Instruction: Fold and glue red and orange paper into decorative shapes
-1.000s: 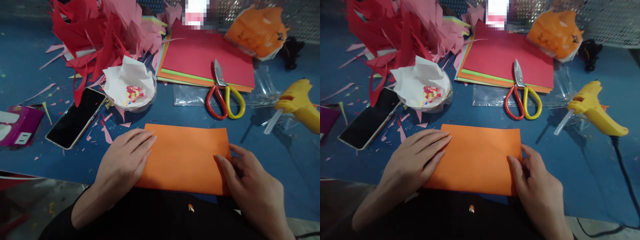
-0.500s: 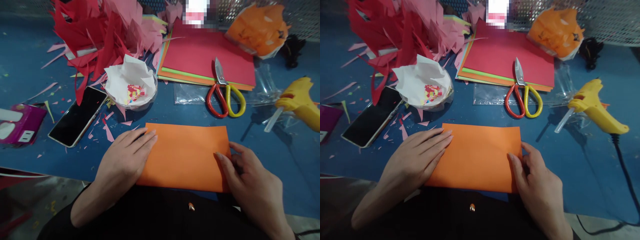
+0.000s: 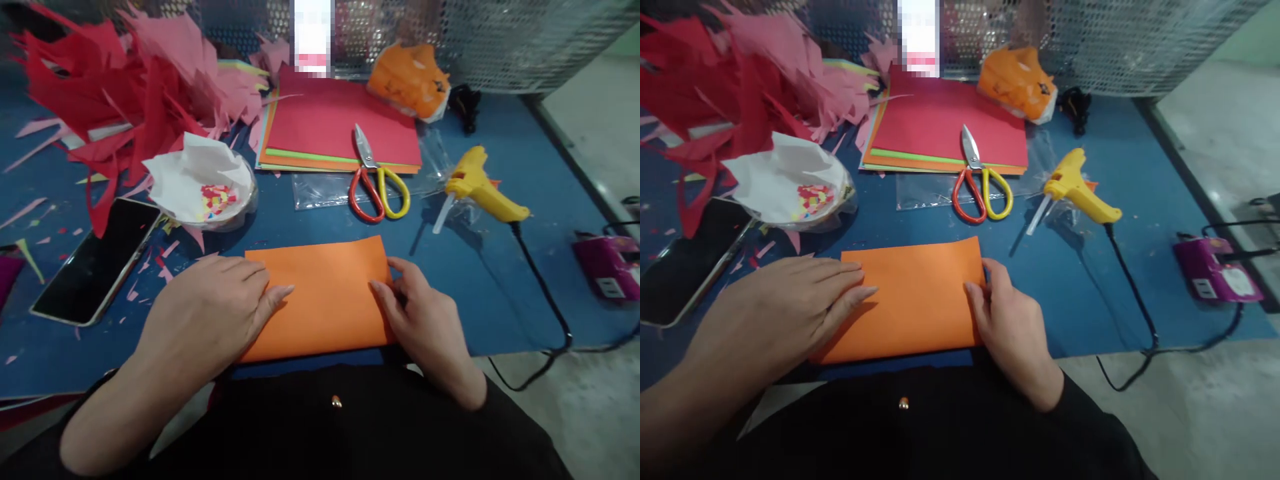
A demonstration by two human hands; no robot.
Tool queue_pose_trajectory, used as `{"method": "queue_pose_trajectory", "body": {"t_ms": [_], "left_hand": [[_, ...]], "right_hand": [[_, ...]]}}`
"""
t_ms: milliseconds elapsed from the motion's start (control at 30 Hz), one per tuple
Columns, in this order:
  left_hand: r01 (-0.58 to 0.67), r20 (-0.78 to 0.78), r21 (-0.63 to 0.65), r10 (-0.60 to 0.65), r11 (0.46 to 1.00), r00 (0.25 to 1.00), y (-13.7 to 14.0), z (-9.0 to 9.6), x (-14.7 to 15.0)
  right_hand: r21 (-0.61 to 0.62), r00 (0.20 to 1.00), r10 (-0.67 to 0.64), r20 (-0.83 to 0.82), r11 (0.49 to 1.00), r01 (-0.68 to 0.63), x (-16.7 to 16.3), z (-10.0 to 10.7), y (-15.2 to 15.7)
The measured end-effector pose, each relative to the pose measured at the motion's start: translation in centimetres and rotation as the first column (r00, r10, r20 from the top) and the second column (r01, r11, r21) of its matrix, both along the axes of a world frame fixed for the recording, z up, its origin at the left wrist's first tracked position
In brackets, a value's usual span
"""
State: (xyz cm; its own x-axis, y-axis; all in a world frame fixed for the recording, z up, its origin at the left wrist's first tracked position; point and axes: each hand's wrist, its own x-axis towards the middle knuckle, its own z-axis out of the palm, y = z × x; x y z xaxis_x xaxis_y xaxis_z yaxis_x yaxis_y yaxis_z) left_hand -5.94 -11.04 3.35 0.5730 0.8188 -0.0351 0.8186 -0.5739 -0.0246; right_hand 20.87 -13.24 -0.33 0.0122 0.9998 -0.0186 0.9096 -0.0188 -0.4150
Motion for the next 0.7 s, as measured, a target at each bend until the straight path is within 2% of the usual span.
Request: {"method": "queue_pose_trajectory", "body": {"t_ms": [67,133,267,333,400,467,567,700], "left_hand": [[-0.020,-0.115,-0.008,0.019,1.000,0.993,0.4,0.1,1.2],[-0.049,-0.194,0.038,0.056,0.998,0.979,0.6,0.0,2.3],[-0.025,-0.276,0.189,0.078,0.982,0.958,1.1,-0.2,3.6],[0.000,-0.279,0.207,0.059,0.978,0.959,1.3,-0.3,3.9],[0.044,-0.228,0.187,0.000,0.981,0.974,1.7,-0.5,4.0],[0.132,-0.120,0.159,-0.113,0.979,0.986,2.1,-0.8,4.2],[0.294,0.064,0.114,-0.303,0.949,0.951,2.5,-1.7,4.5],[0.356,0.125,0.032,-0.357,0.934,0.926,2.9,-2.2,4.9]], "right_hand": [[-0.028,1.000,0.011,0.001,1.000,-0.011,-0.1,0.1,0.1],[-0.063,1.000,0.022,0.013,0.998,-0.021,-0.3,0.2,0.3],[-0.122,0.999,0.030,0.035,0.992,-0.025,-0.5,0.5,0.5],[-0.138,0.999,0.038,0.029,0.990,-0.033,-0.5,0.6,0.5],[-0.146,0.999,0.045,0.021,0.988,-0.041,-0.5,0.7,0.5],[-0.145,0.999,0.054,0.009,0.988,-0.052,-0.5,0.7,0.5],[-0.129,0.997,0.071,0.005,0.989,-0.069,-0.5,0.6,0.3],[-0.069,0.996,0.082,0.015,0.994,-0.081,-0.6,0.4,-0.2]]}}
